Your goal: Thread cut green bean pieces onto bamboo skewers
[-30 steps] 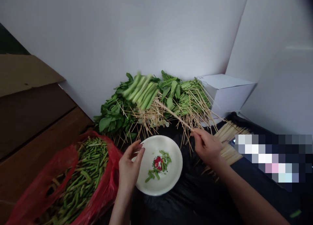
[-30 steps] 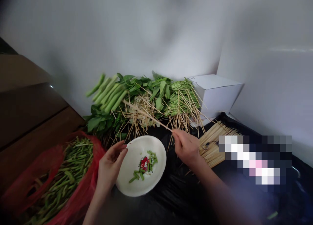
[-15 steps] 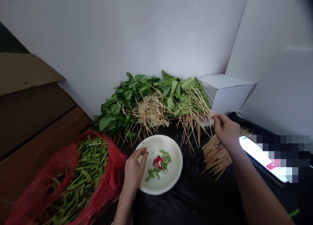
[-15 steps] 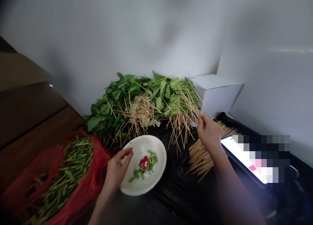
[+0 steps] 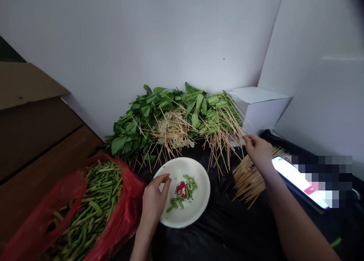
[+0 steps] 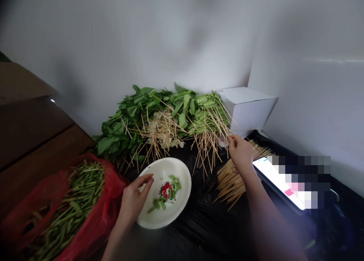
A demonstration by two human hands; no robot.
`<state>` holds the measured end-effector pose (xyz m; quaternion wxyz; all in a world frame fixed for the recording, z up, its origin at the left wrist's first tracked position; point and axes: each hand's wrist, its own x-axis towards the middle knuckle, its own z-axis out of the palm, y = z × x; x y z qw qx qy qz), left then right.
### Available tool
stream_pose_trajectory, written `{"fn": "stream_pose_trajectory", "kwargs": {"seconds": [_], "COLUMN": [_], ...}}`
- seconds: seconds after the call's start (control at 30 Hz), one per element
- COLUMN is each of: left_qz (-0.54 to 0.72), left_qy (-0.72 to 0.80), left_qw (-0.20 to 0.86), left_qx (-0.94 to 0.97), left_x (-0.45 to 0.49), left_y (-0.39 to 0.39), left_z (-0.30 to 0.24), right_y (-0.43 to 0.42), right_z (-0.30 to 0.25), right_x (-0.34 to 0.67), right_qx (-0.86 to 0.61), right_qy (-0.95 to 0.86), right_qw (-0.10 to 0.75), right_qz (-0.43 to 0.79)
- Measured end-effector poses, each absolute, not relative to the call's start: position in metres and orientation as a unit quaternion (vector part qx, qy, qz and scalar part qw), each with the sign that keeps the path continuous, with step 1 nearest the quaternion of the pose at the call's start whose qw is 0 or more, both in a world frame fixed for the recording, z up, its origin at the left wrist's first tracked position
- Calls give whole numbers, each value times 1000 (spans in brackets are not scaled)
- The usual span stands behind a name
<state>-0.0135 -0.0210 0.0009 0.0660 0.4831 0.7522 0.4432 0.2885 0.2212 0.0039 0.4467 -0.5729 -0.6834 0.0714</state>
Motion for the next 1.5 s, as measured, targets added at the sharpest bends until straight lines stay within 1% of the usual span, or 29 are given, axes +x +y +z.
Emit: {"fn": "stream_pose_trajectory", "kwargs": {"seconds": [0.1, 0.17, 0.27, 0.4, 0.47, 0.67, 0.83, 0.97, 1.07, 1.2, 1.33, 1.4, 1.5], "left_qz": [453, 454, 422, 372, 363, 351, 346, 286, 222, 127, 30, 4, 9], "left_qy": [749, 749, 761, 776, 777, 778, 750, 702, 663, 620, 644, 652, 669], "left_qw": [69, 71, 59, 39, 32, 30, 60, 113, 132, 144, 133, 128, 113], "left_qx": [478, 477, 489, 508, 513, 520, 560, 642, 702, 761, 753, 748, 734], "left_x": [-14, -14, -15, -16, -16, -15, 13, 64, 104, 146, 176, 187, 197], "left_y": [-21, -21, -21, -21, -21, -21, -18, -7, 8, 34, 56, 63, 70], "left_z": [1, 1, 0, -3, -4, -2, 20, 47, 57, 47, 29, 23, 18], "right_y": [224, 224, 223, 218, 215, 212, 211, 213, 215, 216, 216, 216, 214], "right_z": [0, -1, 2, 9, 13, 17, 16, 16, 15, 14, 15, 15, 17], "right_x": [289, 289, 288, 288, 289, 289, 288, 288, 289, 290, 290, 290, 289], "right_qx": [-594, -597, -612, -671, -684, -665, -638, -622, -613, -600, -597, -597, -596], "right_qy": [-688, -683, -666, -646, -641, -627, -637, -625, -614, -609, -608, -606, -608], "right_qw": [417, 420, 425, 365, 348, 404, 429, 466, 491, 512, 517, 519, 519], "right_qz": [24, 27, 34, -1, -12, -39, -64, -73, -77, -82, -83, -81, -76]}}
